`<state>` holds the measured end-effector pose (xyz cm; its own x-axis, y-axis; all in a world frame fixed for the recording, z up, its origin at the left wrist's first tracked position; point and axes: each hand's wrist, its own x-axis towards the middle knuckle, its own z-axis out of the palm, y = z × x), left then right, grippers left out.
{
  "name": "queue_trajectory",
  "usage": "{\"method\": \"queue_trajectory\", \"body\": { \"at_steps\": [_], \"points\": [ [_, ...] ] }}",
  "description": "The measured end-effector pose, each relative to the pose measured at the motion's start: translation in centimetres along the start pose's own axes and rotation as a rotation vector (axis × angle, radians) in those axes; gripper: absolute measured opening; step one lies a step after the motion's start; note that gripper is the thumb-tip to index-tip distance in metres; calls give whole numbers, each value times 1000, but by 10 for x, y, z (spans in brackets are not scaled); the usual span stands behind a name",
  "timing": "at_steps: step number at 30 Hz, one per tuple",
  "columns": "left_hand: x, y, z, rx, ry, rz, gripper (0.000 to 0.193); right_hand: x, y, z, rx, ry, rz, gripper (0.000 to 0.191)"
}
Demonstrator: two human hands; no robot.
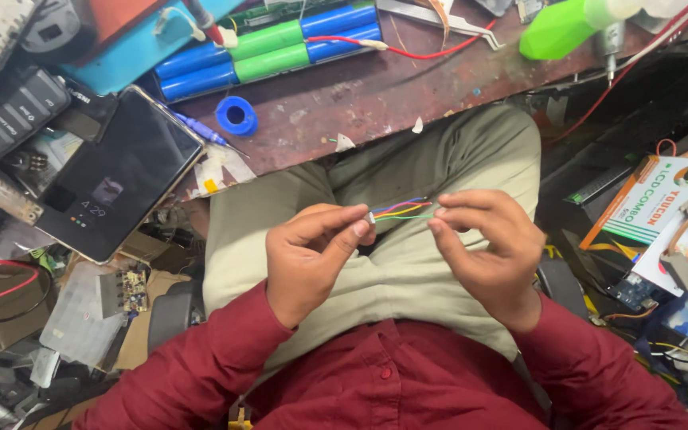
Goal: The person sits in a chair and works on a small multi-colored wire harness on their lap. They strip insulation from the wire ends by hand and with a file-like blade, twist the strands, wrap the joint with tape, and attach the wires to a small connector component.
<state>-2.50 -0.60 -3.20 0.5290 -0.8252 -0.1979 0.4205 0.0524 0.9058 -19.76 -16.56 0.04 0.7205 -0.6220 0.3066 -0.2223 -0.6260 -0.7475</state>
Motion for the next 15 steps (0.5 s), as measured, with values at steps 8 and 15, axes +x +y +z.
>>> {"method": "queue_trajectory", "body": {
  "at_steps": [8,15],
  "points": [
    [0,2,-3,-185,93,-122,21,11,-24,14,-112,-79,-261,22],
    [-3,6,-5,-64,17,22,20,-3,0,2,131,-32,17,30]
  ]
}}
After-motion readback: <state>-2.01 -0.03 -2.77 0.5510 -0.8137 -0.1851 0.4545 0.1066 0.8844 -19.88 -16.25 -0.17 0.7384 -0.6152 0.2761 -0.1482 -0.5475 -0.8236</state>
